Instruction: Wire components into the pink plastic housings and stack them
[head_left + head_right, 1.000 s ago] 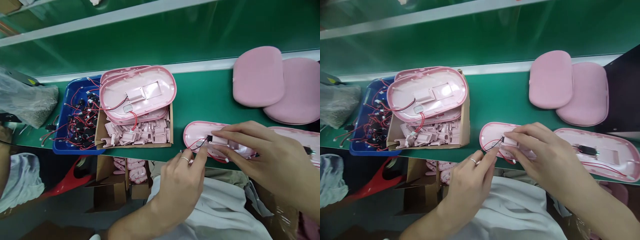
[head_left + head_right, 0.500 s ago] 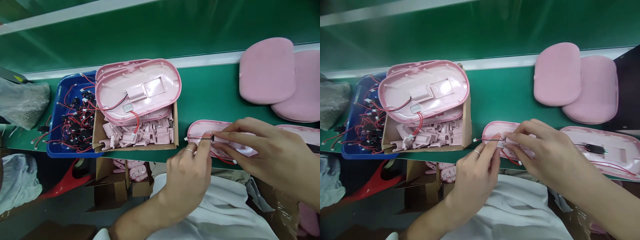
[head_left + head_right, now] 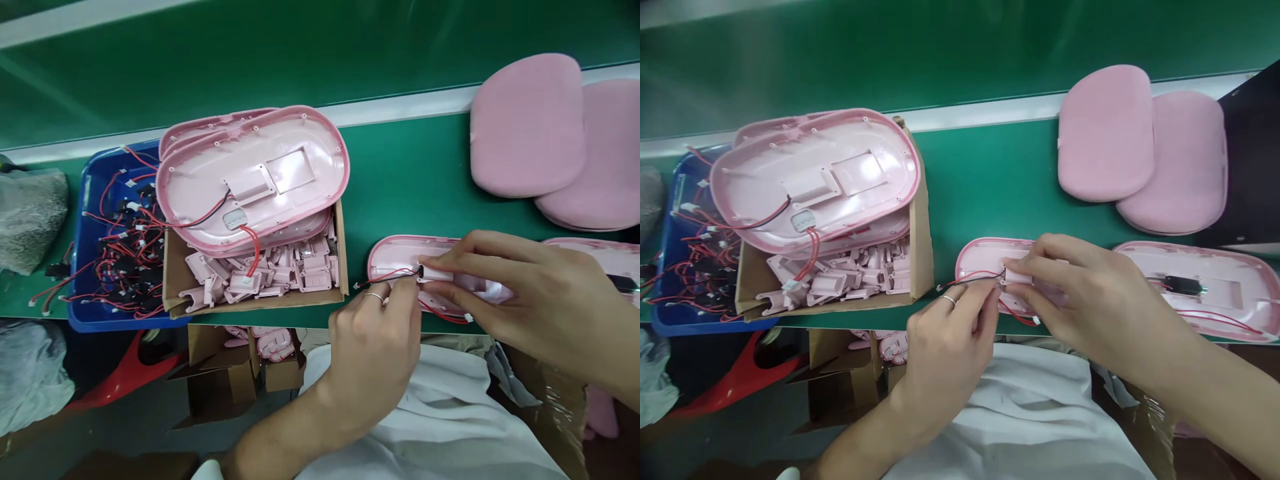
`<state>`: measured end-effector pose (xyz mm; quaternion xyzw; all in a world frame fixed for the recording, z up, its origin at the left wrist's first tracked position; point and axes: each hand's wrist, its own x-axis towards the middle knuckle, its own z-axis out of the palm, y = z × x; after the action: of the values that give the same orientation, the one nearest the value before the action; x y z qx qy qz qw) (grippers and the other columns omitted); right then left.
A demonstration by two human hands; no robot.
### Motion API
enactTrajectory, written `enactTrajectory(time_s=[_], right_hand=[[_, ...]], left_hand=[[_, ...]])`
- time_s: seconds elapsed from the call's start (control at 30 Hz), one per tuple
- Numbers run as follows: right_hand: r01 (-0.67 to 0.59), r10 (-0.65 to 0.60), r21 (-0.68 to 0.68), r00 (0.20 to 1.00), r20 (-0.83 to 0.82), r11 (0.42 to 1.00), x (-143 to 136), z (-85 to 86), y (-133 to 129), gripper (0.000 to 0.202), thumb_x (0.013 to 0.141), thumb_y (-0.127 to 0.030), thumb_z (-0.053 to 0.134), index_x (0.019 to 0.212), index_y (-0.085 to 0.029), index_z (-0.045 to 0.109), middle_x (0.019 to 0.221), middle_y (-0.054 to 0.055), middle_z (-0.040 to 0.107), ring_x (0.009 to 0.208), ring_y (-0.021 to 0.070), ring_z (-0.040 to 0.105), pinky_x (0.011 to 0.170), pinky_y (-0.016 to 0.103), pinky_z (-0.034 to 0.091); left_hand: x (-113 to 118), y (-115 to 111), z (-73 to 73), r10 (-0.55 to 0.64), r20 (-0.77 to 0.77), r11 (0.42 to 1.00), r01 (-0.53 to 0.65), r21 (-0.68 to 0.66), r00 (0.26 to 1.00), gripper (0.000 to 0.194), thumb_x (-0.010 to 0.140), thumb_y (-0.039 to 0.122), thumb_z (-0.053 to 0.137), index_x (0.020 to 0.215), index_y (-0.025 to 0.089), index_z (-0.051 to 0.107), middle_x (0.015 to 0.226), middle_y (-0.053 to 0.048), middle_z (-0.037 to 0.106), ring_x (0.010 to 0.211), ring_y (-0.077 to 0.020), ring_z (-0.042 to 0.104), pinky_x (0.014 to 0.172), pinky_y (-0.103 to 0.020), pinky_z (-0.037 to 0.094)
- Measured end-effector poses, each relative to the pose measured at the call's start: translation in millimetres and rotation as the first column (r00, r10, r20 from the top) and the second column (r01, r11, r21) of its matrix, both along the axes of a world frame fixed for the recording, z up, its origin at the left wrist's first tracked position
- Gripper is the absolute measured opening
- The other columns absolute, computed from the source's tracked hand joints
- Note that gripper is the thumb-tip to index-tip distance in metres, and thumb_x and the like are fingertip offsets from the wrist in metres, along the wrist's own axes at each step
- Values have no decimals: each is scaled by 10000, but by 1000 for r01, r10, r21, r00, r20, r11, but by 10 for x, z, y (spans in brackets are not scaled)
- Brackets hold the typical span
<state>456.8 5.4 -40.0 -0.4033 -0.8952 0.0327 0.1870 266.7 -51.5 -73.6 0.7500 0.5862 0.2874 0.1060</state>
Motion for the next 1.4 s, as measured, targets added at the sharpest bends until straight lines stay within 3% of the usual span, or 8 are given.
enactTrajectory(time_s=[0.23,0.57,0.7,0.8,1.03,1.13,1.27,1.4], right_hand=[[-49,41,102,996,80,994,38,29,-23,132,1055,-260,667,1091,-136,694,1114,22,658,902,57,551,711,240,408],[-108,96,73,984,147,992,72,-25,26,169,1105,-266,567,1008,-153,648,1020,2,662,920,107,577,669,280,394],[-59,58,14,997,49,998,58,-62,26,148,1094,-273,584,997,-175,638,967,14,622,811,98,530,584,272,365],[-41,37,-51,996,-76,998,41,-109,-12,5,1051,-179,626,1047,-176,628,934,33,590,847,104,515,661,230,413],[-17,5,-75,989,-146,997,72,-156,-33,74,1051,-147,594,999,-157,645,955,40,590,858,104,520,707,230,438],[-48,39,-92,994,-101,995,94,-142,21,243,1064,-167,536,872,-129,681,945,52,591,830,110,484,675,241,388],[8,-23,-96,988,-150,995,99,-229,13,194,1053,-202,603,933,-138,740,954,52,586,872,128,423,683,246,315],[72,-79,-35,961,-264,997,76,-395,-86,223,1051,-164,589,848,-118,670,918,74,549,865,143,364,749,256,311]], left_hand=[[-2,11,-8,-18,22,998,19,-59,1000,162,1043,161,604,1048,238,746,806,30,755,630,-147,684,546,-303,452],[-8,30,-2,-31,17,998,32,-55,999,170,1057,170,582,1003,225,734,763,22,736,616,-133,658,550,-273,422],[-4,36,8,-30,21,998,31,-59,999,181,1044,155,589,956,219,733,719,28,696,587,-134,627,516,-292,393],[12,13,41,-41,39,998,43,-40,998,148,1022,145,620,957,209,737,720,32,693,590,-127,622,518,-302,409],[70,64,247,-69,19,997,68,36,997,227,1045,173,604,1244,199,710,802,28,751,604,-111,646,549,-282,458],[74,118,349,-67,187,996,77,-50,980,266,1072,224,587,1333,219,640,1000,-4,787,697,-105,683,625,-248,526],[101,111,460,-49,534,934,228,-276,844,349,1125,214,445,1469,269,467,1048,-21,726,785,-100,681,707,-219,584],[187,105,512,-25,569,921,240,-307,822,316,1119,216,470,1422,284,413,1048,-45,728,946,-154,750,811,-277,647]])
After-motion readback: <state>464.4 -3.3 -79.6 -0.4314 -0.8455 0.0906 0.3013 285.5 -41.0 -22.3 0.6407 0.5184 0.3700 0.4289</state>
